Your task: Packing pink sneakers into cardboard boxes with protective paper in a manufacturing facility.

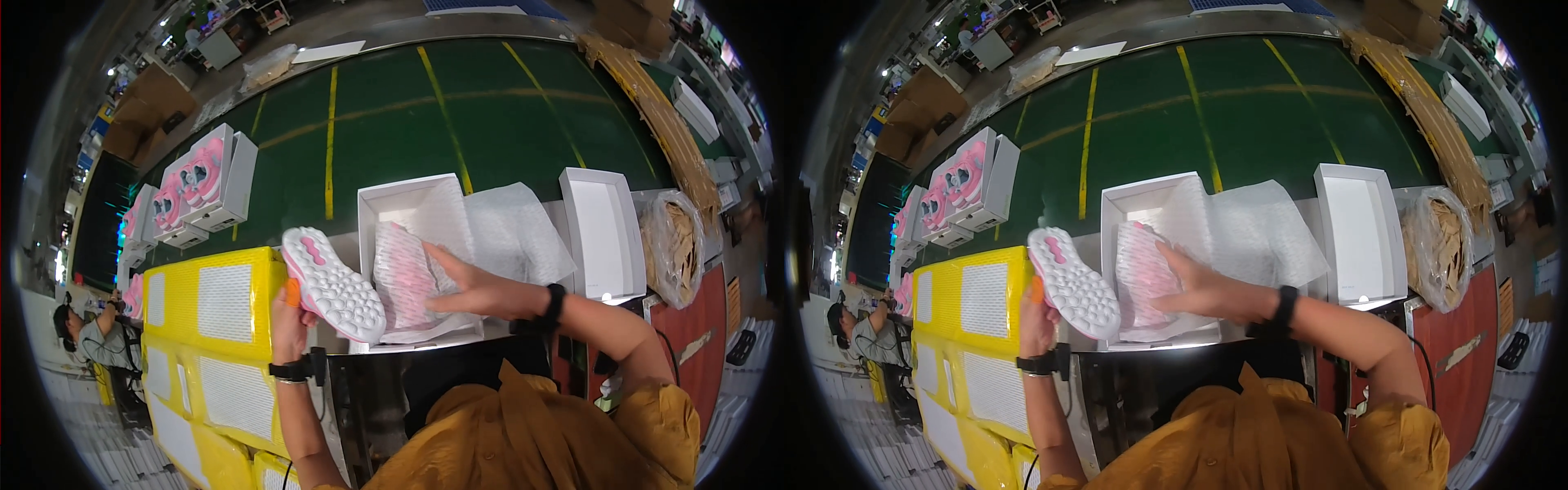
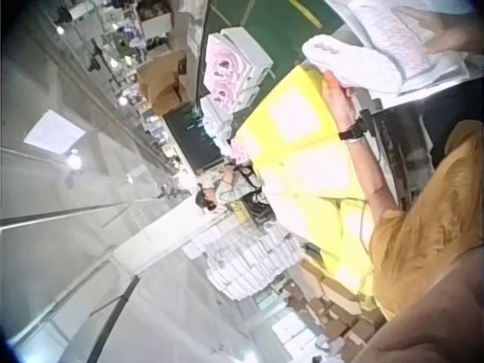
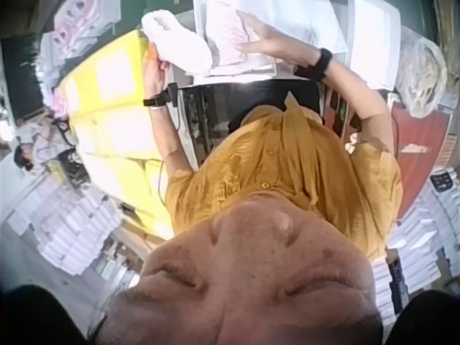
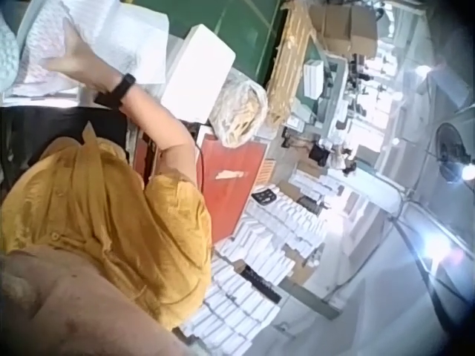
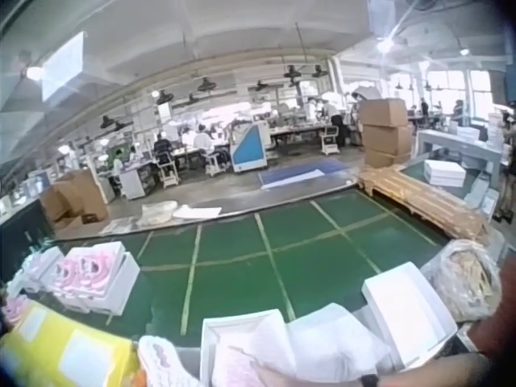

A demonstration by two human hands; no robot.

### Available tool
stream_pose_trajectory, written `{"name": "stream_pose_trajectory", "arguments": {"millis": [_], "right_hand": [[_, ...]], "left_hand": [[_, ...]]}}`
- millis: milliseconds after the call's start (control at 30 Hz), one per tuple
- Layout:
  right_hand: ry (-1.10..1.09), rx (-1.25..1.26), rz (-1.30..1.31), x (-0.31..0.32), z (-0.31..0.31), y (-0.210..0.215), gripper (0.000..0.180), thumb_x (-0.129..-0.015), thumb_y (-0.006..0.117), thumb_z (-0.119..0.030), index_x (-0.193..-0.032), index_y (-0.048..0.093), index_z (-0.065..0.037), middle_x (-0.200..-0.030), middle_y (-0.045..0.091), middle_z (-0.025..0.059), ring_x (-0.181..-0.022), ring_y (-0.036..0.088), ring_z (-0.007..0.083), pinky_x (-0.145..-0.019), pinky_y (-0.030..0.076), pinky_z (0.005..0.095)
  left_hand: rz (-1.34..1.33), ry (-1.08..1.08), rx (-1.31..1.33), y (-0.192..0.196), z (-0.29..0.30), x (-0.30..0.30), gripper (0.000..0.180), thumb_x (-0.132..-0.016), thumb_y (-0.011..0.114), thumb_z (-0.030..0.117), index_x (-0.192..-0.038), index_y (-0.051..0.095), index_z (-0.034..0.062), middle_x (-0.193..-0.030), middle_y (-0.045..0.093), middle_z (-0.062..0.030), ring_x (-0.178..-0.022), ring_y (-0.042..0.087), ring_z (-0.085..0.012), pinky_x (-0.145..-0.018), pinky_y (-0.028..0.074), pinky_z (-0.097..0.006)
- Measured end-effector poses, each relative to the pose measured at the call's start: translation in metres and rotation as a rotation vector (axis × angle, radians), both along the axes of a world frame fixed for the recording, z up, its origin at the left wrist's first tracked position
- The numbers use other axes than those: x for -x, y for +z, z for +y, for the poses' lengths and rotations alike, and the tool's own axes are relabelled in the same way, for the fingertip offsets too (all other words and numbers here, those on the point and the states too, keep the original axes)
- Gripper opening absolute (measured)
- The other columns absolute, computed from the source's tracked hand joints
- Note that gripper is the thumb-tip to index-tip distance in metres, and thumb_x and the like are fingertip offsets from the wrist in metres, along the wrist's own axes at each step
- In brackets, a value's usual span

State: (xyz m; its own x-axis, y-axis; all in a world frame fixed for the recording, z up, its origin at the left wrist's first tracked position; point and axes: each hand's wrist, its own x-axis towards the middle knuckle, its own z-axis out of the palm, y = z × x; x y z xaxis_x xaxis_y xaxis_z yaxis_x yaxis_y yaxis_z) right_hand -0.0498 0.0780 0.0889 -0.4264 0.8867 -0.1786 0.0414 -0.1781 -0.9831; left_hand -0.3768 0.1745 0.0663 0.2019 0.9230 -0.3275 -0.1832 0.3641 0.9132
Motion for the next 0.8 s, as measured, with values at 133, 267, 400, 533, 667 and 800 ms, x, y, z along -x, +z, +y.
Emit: {"name": "stream_pose_trajectory", "arguments": {"millis": [133,267,400,533,667,800], "right_hand": [[-0.069,0.064,-0.043,-0.029,-0.044,0.031,0.081,-0.092,0.065,-0.018,-0.155,0.014,-0.009,-0.161,0.009,0.0152,-0.147,0.016,0.0274,-0.117,0.023,0.0455],[-0.395,-0.087,-0.240,-0.052,-0.078,-0.003,0.069,-0.092,0.065,-0.025,-0.150,0.030,-0.014,-0.157,0.019,0.0203,-0.145,0.025,0.0310,-0.110,0.035,0.0411],[-0.670,0.183,0.154,-0.054,-0.110,-0.023,0.061,-0.095,0.061,-0.020,-0.148,0.032,-0.007,-0.150,0.034,0.0166,-0.134,0.042,0.0269,-0.104,0.042,0.0381],[-0.697,0.366,0.427,-0.050,-0.149,-0.054,0.052,-0.096,0.060,-0.018,-0.142,0.039,-0.004,-0.137,0.049,0.0137,-0.120,0.053,0.0231,-0.100,0.046,0.0352],[-0.718,0.683,0.809,-0.047,-0.164,-0.074,0.036,-0.099,0.054,-0.020,-0.131,0.047,-0.004,-0.124,0.059,0.0183,-0.114,0.058,0.0296,-0.101,0.047,0.0419],[-0.650,0.758,1.044,-0.030,-0.141,-0.095,0.034,-0.100,0.050,-0.024,-0.127,0.049,-0.003,-0.124,0.059,0.0190,-0.116,0.057,0.0312,-0.103,0.045,0.0454]], "left_hand": [[0.328,-0.065,-0.222,0.054,0.009,-0.021,0.027,-0.096,0.061,0.031,-0.089,0.057,0.0052,-0.064,0.052,0.0029,-0.045,0.041,-0.0043,-0.041,0.035,-0.021],[0.519,-0.419,-0.313,0.079,0.017,-0.109,0.029,-0.092,0.066,0.030,-0.085,0.057,0.0038,-0.064,0.052,0.0029,-0.047,0.046,-0.0058,-0.042,0.037,-0.023],[0.708,-0.584,-0.381,0.028,0.035,-0.156,0.037,-0.090,0.070,0.029,-0.075,0.051,0.0006,-0.057,0.054,-0.0053,-0.046,0.053,-0.0099,-0.040,0.042,-0.027],[0.880,-0.797,-0.409,0.036,0.039,-0.186,0.041,-0.091,0.068,0.027,-0.068,0.046,0.0011,-0.055,0.055,-0.0088,-0.044,0.056,-0.0135,-0.040,0.045,-0.029],[0.815,-0.759,-0.276,0.049,0.043,-0.188,0.040,-0.091,0.067,0.029,-0.070,0.051,-0.0007,-0.055,0.055,-0.0084,-0.043,0.055,-0.0138,-0.039,0.046,-0.029],[0.926,-0.908,-0.489,0.009,0.039,-0.192,0.039,-0.096,0.059,0.032,-0.080,0.056,-0.0031,-0.061,0.061,-0.0106,-0.048,0.061,-0.0183,-0.043,0.048,-0.031]]}}
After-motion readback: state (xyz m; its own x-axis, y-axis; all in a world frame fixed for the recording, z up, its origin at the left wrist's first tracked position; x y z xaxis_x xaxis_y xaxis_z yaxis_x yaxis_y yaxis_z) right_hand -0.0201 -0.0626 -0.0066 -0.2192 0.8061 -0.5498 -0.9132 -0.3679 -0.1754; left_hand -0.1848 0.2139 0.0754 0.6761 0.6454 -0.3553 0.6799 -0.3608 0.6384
